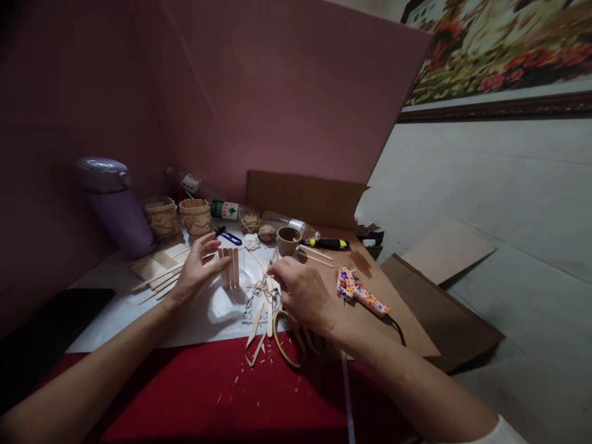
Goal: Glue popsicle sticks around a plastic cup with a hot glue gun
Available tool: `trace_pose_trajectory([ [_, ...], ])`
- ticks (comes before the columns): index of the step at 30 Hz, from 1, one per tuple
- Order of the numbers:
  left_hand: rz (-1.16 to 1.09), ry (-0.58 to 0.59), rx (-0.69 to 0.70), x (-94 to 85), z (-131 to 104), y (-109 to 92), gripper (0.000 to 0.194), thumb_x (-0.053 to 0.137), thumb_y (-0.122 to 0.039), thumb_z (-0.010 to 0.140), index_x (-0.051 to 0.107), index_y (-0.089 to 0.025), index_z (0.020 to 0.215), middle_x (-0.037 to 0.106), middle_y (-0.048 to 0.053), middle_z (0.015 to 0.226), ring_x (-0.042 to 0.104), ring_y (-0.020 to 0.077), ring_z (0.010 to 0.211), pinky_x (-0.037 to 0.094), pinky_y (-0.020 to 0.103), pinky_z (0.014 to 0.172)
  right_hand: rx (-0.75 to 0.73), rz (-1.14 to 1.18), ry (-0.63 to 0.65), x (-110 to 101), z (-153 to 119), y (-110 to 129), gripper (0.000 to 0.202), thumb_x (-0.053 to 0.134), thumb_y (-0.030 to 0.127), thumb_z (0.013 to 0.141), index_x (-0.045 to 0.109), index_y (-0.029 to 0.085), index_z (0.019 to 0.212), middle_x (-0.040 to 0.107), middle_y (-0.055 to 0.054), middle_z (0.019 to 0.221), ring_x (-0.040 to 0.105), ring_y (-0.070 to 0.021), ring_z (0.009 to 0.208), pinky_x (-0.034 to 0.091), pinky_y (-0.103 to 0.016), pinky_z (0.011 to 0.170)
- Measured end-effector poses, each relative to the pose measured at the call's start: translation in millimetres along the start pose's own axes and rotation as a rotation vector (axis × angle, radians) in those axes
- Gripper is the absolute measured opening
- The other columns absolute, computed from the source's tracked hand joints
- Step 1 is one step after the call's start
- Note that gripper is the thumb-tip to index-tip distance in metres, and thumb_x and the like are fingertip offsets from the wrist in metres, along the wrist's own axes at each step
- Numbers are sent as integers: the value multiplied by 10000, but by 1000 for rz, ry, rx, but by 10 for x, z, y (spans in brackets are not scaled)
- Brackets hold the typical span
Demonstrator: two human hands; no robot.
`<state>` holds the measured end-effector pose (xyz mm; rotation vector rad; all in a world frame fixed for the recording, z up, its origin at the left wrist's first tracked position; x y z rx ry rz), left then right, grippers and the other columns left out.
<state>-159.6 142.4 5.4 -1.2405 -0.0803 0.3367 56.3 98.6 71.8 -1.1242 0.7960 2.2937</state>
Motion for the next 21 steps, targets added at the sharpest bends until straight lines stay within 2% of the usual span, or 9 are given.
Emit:
trace_pose_trajectory([
  [3, 99, 39, -11, 75, -28, 12, 1067, 833, -521, 539, 336, -173, 1417, 477, 205, 1357, 436, 371, 1308, 346, 515, 1063, 44, 19, -3, -13, -6, -50, 156, 520, 143, 872, 657, 175, 805, 684, -42, 755, 583, -150, 676, 371, -273, 630],
  [7, 106, 42, -11, 111, -45, 18, 1152, 848, -465, 487, 288, -164, 1448, 463, 220, 1364, 415, 406, 1318, 319, 555, 1072, 72, -36, 11, -8, -11, -54, 305, 495, 288, 939, 604, 178, 676, 601, -8, 599, 510, -125, 559, 326, -272, 582],
  [10, 97, 72, 10, 137, -58, 2, 1071, 770, -355, 530, 277, -150, 1459, 456, 211, 1380, 413, 392, 1318, 290, 561, 1093, 63, -64, -41, -119, -15, -46, 360, 467, 329, 958, 580, 179, 651, 576, -7, 599, 483, -119, 555, 308, -268, 565],
  [13, 52, 89, 66, 136, -54, -56, 927, 629, -246, 565, 327, -146, 1435, 458, 182, 1394, 415, 349, 1321, 296, 526, 1108, 100, -63, -123, -344, -28, -118, 373, 453, 343, 964, 594, 182, 659, 576, -8, 591, 472, -114, 533, 308, -265, 547],
  [15, 43, 8, 106, 18, -10, -117, 799, 566, -227, 588, 414, -151, 1369, 511, 153, 1339, 461, 319, 1282, 338, 491, 1092, 152, -55, -156, -481, -52, -210, 396, 450, 362, 965, 592, 184, 642, 559, -5, 554, 463, -113, 505, 308, -265, 525],
  [17, 141, -135, 120, -204, 61, -185, 646, 527, -222, 623, 513, -156, 1265, 576, 135, 1244, 533, 301, 1194, 402, 459, 1039, 204, -33, -156, -552, -88, -307, 410, 455, 381, 962, 594, 183, 632, 552, -8, 533, 470, -116, 491, 314, -266, 508],
  [19, 407, -238, 98, -435, 143, -264, 513, 515, -218, 645, 601, -149, 1146, 619, 144, 1178, 564, 310, 1132, 435, 444, 990, 228, -5, -146, -563, -130, -373, 405, 461, 387, 957, 607, 181, 641, 562, -12, 538, 484, -118, 486, 325, -264, 498],
  [21, 648, -250, 66, -611, 222, -328, 420, 503, -234, 688, 653, -140, 1069, 666, 155, 1115, 590, 321, 1090, 436, 439, 971, 232, 4, -131, -539, -166, -405, 390, 468, 378, 952, 613, 182, 647, 567, -11, 546, 490, -119, 483, 333, -262, 492],
])
Point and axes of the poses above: each hand's wrist, its own z-axis towards the middle knuckle, its own x-axis out of the palm, y = z × x, the point moved 9 cm from there along z, towards the middle knuckle
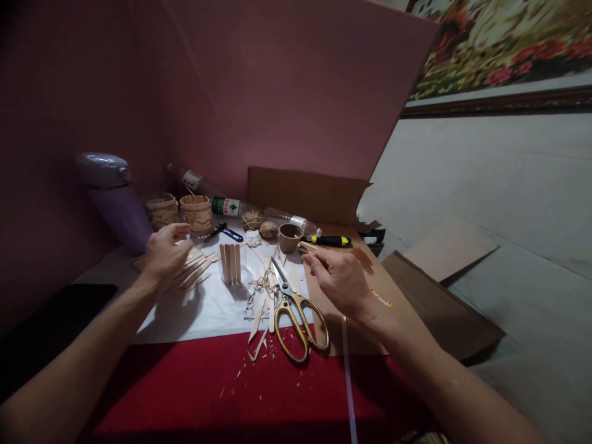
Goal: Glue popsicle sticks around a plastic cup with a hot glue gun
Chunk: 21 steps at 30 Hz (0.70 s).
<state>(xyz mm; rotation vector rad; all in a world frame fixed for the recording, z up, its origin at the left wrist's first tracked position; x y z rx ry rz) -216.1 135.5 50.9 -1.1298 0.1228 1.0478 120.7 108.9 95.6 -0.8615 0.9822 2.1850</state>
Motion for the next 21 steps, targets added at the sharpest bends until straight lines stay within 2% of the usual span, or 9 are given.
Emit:
trace_pose_trajectory([
  [2, 203, 74, -47, -66, 70, 98, 356, 499, -275, 730, 684, -152, 1009, 691, 167, 1093, 614, 343, 1054, 460, 440, 893, -4, -10, 10, 27, -23, -15, 379, 477, 363, 945, 604, 184, 637, 564, -9, 543, 489, -118, 475, 331, -260, 484],
  [4, 382, 258, -116, 6, 57, 230, 312, 557, -352, 719, 703, -190, 941, 715, 164, 1036, 640, 372, 986, 477, 431, 767, -2, -25, 16, 45, -32, -21, 380, 482, 357, 941, 592, 186, 620, 555, -6, 528, 487, -119, 468, 329, -261, 482],
  [6, 491, 364, -106, 70, 11, 273, 271, 603, -413, 687, 706, -218, 843, 731, 148, 922, 662, 365, 887, 458, 388, 659, -5, -28, 15, 47, -32, -14, 379, 483, 353, 939, 587, 188, 614, 557, -3, 524, 489, -119, 466, 331, -262, 485],
  [9, 555, 394, -47, 121, -37, 238, 223, 640, -448, 652, 687, -235, 698, 704, 112, 724, 658, 308, 721, 405, 328, 565, -25, -28, 17, 50, -34, 15, 373, 484, 342, 936, 589, 189, 613, 573, -5, 533, 493, -118, 467, 330, -263, 485],
  [11, 565, 425, -10, 162, -66, 199, 237, 662, -475, 634, 669, -239, 630, 676, 96, 661, 636, 275, 653, 381, 307, 540, -36, -28, 23, 55, -43, 34, 367, 484, 335, 935, 602, 187, 620, 581, -10, 537, 494, -120, 469, 327, -265, 482],
  [14, 568, 478, 58, 226, -118, 119, 302, 707, -541, 583, 661, -244, 599, 678, 93, 698, 620, 267, 656, 374, 300, 538, -30, -17, 26, 56, -64, 42, 338, 494, 320, 928, 631, 189, 649, 593, -13, 541, 506, -127, 480, 328, -268, 483],
  [17, 582, 534, 69, 289, -192, 93, 269, 749, -494, 543, 668, -250, 620, 681, 87, 730, 624, 280, 691, 384, 307, 554, -13, 3, 25, 53, -82, 28, 332, 506, 305, 921, 627, 195, 632, 611, -18, 557, 525, -133, 500, 334, -271, 494],
  [21, 640, 560, 101, 343, -270, 67, 217, 711, -438, 620, 670, -226, 648, 682, 122, 774, 648, 318, 750, 409, 333, 585, -10, -3, 54, 103, -84, -1, 370, 499, 313, 928, 605, 199, 593, 592, -15, 535, 513, -136, 507, 324, -277, 509],
])
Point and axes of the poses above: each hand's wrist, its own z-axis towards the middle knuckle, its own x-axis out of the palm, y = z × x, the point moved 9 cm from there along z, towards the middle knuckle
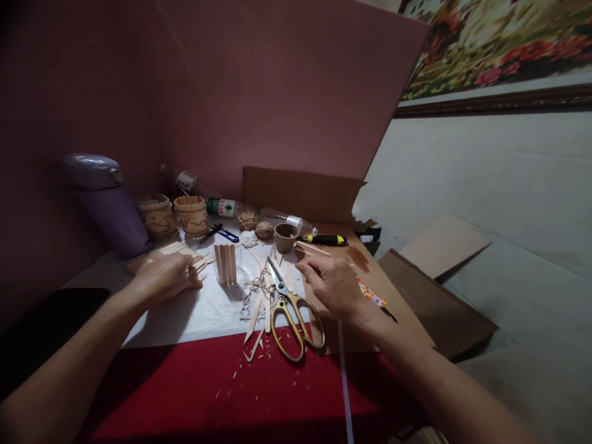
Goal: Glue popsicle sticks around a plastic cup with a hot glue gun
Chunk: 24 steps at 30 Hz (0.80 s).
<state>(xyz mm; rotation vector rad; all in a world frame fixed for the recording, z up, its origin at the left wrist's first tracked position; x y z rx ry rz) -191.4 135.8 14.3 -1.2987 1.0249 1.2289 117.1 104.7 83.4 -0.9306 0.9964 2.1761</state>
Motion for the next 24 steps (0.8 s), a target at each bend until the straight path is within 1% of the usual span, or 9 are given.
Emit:
trace_pose_trajectory([
  [3, 51, -3, 30, 0, -25, -43, 197, 646, -391, 693, 688, -200, 674, 685, 169, 832, 659, 361, 809, 437, 376, 633, -18, -34, 46, 95, 19, -6, 384, 500, 329, 930, 582, 197, 580, 584, -10, 548, 482, -130, 514, 308, -282, 528],
  [6, 84, 21, 40, 11, -47, -71, 205, 587, -347, 736, 707, -183, 710, 683, 201, 879, 660, 388, 856, 452, 407, 666, -25, -92, 101, 220, 36, -9, 372, 519, 321, 924, 572, 192, 580, 589, -6, 570, 477, -128, 533, 297, -284, 548],
  [9, 114, 46, 42, 39, -53, -83, 218, 541, -305, 764, 713, -171, 771, 677, 223, 938, 661, 393, 881, 458, 409, 664, 1, -152, 205, 379, 25, -43, 278, 538, 268, 913, 634, 191, 663, 642, -14, 636, 539, -137, 581, 313, -278, 570],
  [12, 124, 74, 67, 92, -39, -99, 271, 454, -241, 813, 707, -156, 862, 671, 219, 917, 671, 359, 849, 460, 383, 645, 26, -172, 313, 507, -19, -79, 200, 531, 212, 910, 682, 191, 781, 707, -42, 772, 615, -166, 721, 360, -280, 645],
  [14, 130, 96, 83, 132, -31, -110, 308, 414, -216, 833, 697, -135, 921, 668, 217, 898, 675, 344, 828, 460, 371, 636, 55, -172, 369, 555, -57, -109, 192, 525, 212, 916, 685, 187, 813, 718, -55, 827, 624, -178, 779, 372, -285, 684],
  [15, 133, 105, 85, 146, -31, -115, 314, 410, -211, 835, 690, -125, 948, 668, 219, 903, 676, 344, 830, 460, 369, 637, 76, -175, 397, 572, -80, -127, 196, 522, 223, 920, 681, 184, 812, 716, -59, 830, 621, -178, 777, 372, -285, 685],
  [19, 166, 110, 91, 149, -55, -159, 319, 405, -166, 825, 658, -109, 1010, 676, 209, 933, 677, 327, 887, 468, 356, 674, 164, -226, 493, 616, -203, -183, 187, 556, 320, 909, 642, 177, 826, 687, -70, 794, 596, -184, 719, 347, -282, 621],
  [22, 188, 98, 101, 126, -78, -205, 325, 392, -152, 834, 637, -98, 1041, 686, 210, 945, 677, 319, 917, 472, 359, 699, 181, -274, 540, 643, -303, -141, 220, 626, 389, 853, 600, 176, 903, 676, -98, 853, 601, -221, 769, 325, -289, 603],
  [24, 193, 94, 102, 119, -84, -223, 333, 383, -151, 843, 625, -87, 1063, 690, 223, 970, 678, 325, 929, 475, 370, 708, 198, -289, 565, 659, -359, -85, 223, 620, 348, 848, 572, 170, 974, 674, -121, 920, 608, -241, 810, 320, -299, 612],
])
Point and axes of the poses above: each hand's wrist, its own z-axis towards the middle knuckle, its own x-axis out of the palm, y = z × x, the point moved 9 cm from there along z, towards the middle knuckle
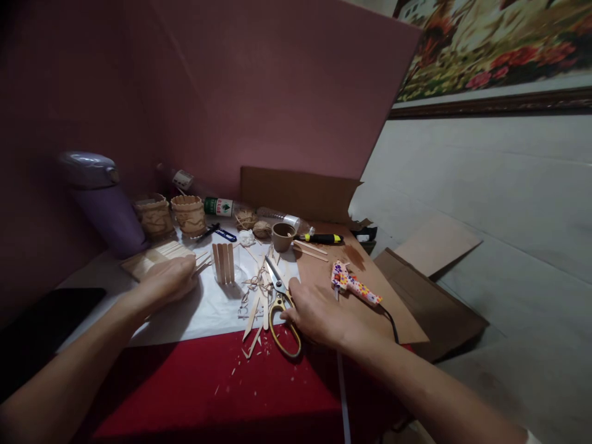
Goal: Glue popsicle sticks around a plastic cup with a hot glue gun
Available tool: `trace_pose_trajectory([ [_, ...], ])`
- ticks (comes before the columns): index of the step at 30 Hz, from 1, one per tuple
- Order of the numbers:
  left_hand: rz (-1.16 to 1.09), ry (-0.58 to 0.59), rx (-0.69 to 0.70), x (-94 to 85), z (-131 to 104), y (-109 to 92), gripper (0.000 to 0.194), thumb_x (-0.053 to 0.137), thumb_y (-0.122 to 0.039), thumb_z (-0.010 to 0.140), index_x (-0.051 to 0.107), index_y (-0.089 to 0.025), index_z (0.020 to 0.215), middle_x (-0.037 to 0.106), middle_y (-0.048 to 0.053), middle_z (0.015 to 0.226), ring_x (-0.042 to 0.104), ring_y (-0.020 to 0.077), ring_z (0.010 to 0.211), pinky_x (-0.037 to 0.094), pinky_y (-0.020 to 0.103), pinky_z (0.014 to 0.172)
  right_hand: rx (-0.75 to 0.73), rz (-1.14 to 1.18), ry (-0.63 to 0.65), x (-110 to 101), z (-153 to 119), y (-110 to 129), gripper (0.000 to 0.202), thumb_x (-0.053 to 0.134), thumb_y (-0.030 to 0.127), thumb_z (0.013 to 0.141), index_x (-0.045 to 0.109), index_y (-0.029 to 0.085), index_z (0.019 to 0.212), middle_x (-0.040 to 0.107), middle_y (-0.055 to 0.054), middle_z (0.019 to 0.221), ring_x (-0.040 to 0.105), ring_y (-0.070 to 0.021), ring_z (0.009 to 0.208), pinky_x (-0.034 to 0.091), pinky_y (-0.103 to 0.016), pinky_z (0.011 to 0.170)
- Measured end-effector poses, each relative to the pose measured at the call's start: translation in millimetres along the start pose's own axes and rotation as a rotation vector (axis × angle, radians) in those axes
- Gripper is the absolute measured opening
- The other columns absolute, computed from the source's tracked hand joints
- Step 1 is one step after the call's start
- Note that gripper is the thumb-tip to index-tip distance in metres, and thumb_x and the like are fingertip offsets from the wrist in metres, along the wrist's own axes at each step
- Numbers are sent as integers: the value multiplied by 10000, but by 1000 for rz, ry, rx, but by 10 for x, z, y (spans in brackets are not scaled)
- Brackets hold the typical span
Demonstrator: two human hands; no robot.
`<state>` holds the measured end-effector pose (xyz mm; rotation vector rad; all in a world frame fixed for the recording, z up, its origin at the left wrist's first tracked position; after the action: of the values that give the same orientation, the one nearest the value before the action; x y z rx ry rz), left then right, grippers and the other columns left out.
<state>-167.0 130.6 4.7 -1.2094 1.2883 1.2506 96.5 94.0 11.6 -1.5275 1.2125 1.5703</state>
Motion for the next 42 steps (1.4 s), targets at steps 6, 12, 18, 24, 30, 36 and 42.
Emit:
trace_pose_trajectory([
  [6, -25, -39, -11, -21, -12, -19, 320, 391, -178, 857, 638, -74, 1031, 699, 247, 998, 680, 344, 920, 489, 403, 726, 17, -60, 47, 13, -93, 183, 216, 541, 243, 838, 535, 149, 1032, 659, -153, 957, 598, -266, 849, 300, -321, 635],
  [12, -48, -39, -23, -21, -12, -6, 289, 410, -180, 854, 631, -88, 1017, 700, 237, 994, 679, 346, 929, 482, 392, 722, 95, 86, -36, -26, -92, 98, 283, 557, 189, 714, 514, 168, 992, 637, -109, 858, 561, -230, 752, 286, -311, 593],
  [18, -66, 10, -94, 12, 12, 68, 327, 365, -192, 880, 592, -95, 1094, 687, 246, 1046, 672, 340, 981, 471, 384, 731, 67, 340, -216, -288, -122, -9, 217, 574, 213, 700, 491, 207, 900, 615, -46, 804, 554, -190, 729, 348, -295, 613],
  [24, -112, 36, -139, -13, -13, 77, 358, 335, -161, 892, 556, -49, 1149, 660, 274, 1140, 651, 349, 1046, 463, 398, 776, 70, 344, -283, -506, 77, 11, 247, 604, 226, 669, 489, 207, 887, 594, -19, 737, 527, -175, 672, 339, -285, 588],
  [30, -150, 14, -176, -22, 15, 146, 375, 371, -228, 892, 517, -38, 1180, 654, 293, 1137, 650, 356, 1047, 466, 413, 802, -64, 217, -264, -369, 752, 268, 234, 579, 292, 758, 494, 199, 956, 636, -50, 863, 561, -190, 746, 346, -275, 612],
  [36, -144, 27, -189, 63, 90, 220, 377, 321, -267, 909, 537, -59, 1138, 644, 290, 1164, 660, 352, 1013, 480, 415, 772, -86, 121, -218, -243, 1252, 538, 243, 562, 284, 809, 507, 188, 1025, 678, -98, 978, 614, -239, 840, 355, -296, 665],
  [42, -225, -81, -265, -143, 14, 274, 384, 336, -219, 881, 510, -48, 1177, 668, 286, 1109, 666, 367, 984, 465, 412, 725, -73, 95, -196, -97, 1456, 582, 278, 567, 257, 820, 519, 156, 1074, 685, -146, 1058, 636, -268, 913, 388, -307, 698],
])
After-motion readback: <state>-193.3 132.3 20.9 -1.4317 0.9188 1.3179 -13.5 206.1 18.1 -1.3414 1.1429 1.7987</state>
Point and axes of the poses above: each hand's wrist, its own z-axis towards the middle knuckle, its own x-axis out of the palm, y = z × x, the point moved 9 cm from there along z, towards the middle knuckle
